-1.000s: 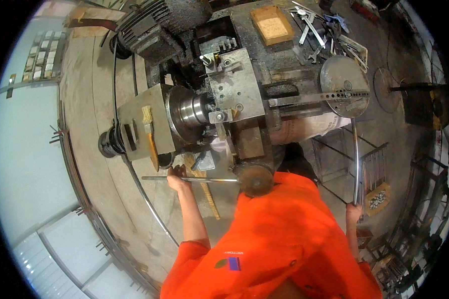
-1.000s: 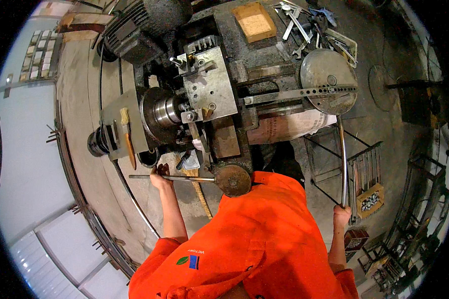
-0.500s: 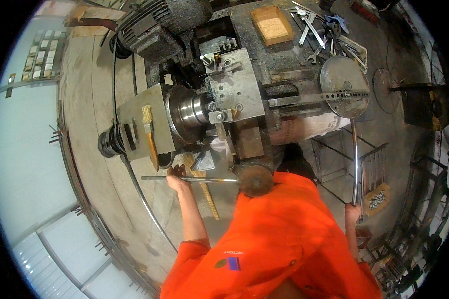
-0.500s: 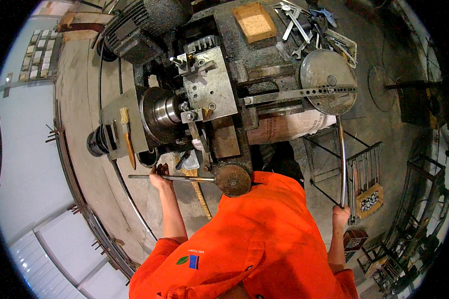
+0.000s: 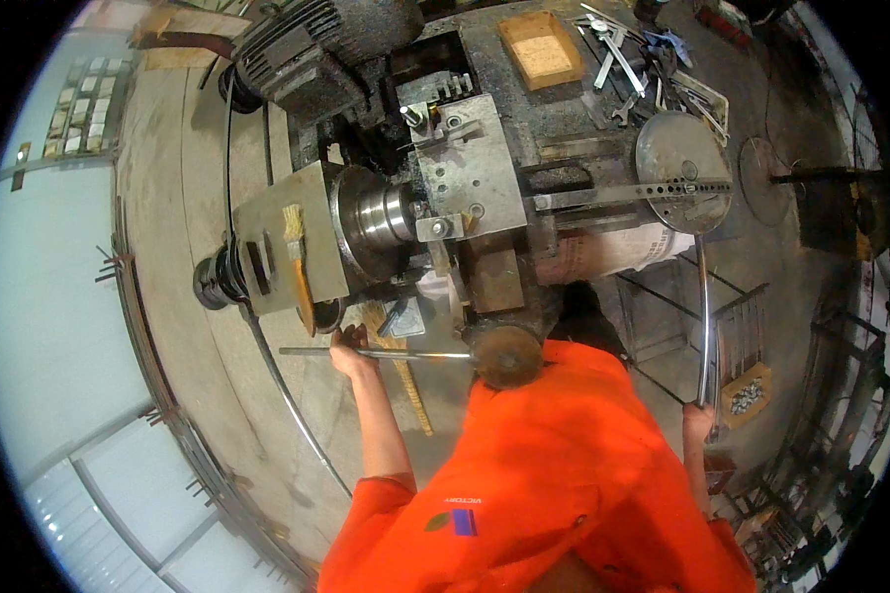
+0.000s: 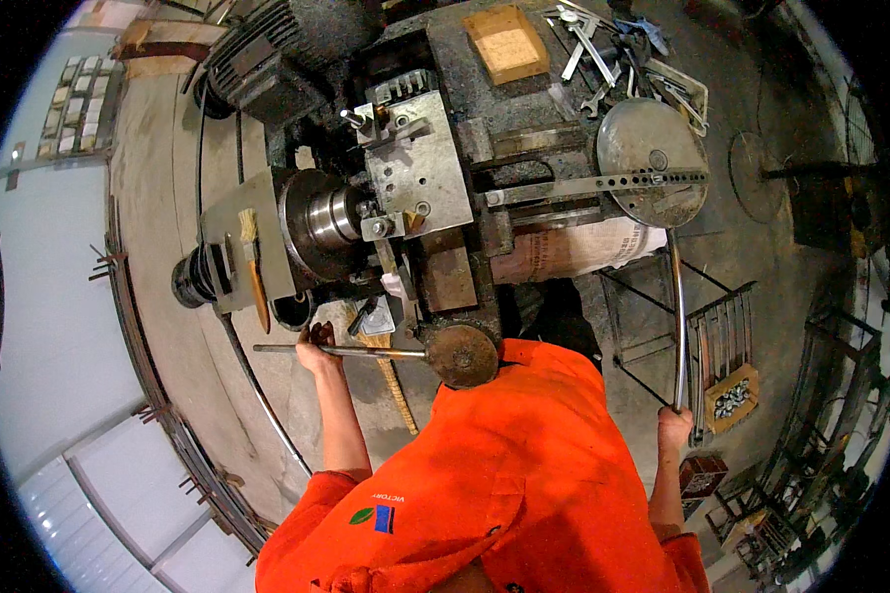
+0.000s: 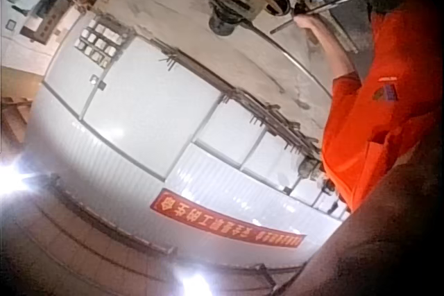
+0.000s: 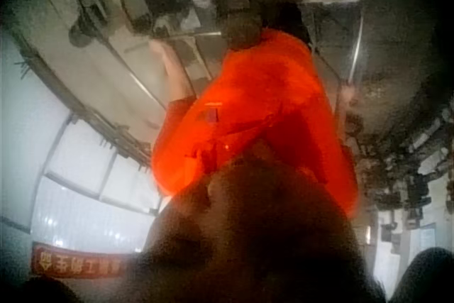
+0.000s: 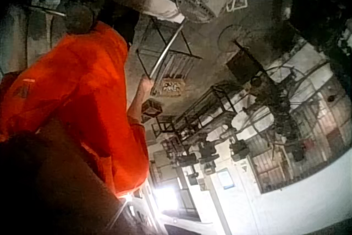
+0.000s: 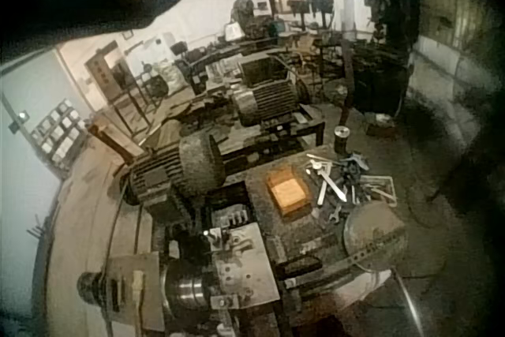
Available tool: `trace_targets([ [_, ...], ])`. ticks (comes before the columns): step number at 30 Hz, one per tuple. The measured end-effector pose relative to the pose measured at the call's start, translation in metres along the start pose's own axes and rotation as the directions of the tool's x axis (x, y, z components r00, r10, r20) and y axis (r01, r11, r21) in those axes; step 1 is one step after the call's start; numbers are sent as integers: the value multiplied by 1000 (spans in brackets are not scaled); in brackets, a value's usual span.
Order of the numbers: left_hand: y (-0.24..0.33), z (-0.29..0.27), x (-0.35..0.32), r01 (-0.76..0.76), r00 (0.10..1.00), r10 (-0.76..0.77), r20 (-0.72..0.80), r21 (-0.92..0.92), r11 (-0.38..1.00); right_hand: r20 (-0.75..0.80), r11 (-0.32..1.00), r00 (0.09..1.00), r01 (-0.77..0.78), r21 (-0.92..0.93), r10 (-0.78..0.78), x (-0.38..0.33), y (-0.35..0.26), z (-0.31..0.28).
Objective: The person operates a metal lathe, repeatedly measuring a cylindrical metal workpiece with a dial caliper and adjusting the machine using a wrench and a long metal bar. The person removes the workpiece from the chuck, measures it, and then re-secures it, repeating this cycle multiple times.
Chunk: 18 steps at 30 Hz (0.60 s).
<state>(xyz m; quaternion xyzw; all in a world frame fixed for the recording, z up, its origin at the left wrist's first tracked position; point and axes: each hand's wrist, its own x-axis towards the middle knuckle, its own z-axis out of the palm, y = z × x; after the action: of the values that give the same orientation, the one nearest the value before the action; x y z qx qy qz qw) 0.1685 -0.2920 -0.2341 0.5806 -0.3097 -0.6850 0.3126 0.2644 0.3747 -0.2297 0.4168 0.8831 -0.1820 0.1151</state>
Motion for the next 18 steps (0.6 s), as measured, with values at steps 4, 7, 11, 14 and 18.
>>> trace_targets([
  [4, 0, 0, -2, -7, 1000, 7, 14, 8, 1000, 34, 999, 999, -19, -28, 20, 6, 11, 3],
  [7, 0, -3, 2, 12, 1000, -13, 11, 10, 1000, 20, 998, 998, -67, 3, 67, 8, 19, 7],
  [11, 1, 5, -9, -28, 999, 29, -16, 68, 997, 6, 999, 999, -42, -22, 43, -6, -14, -6],
  [14, 2, 3, -5, -11, 1000, 13, -25, 64, 998, -1, 998, 999, -48, -35, 48, -4, -8, -3],
  [18, 2, 10, -14, -45, 998, 48, -35, 74, 996, 19, 997, 997, -79, -12, 79, -13, -34, -13],
])
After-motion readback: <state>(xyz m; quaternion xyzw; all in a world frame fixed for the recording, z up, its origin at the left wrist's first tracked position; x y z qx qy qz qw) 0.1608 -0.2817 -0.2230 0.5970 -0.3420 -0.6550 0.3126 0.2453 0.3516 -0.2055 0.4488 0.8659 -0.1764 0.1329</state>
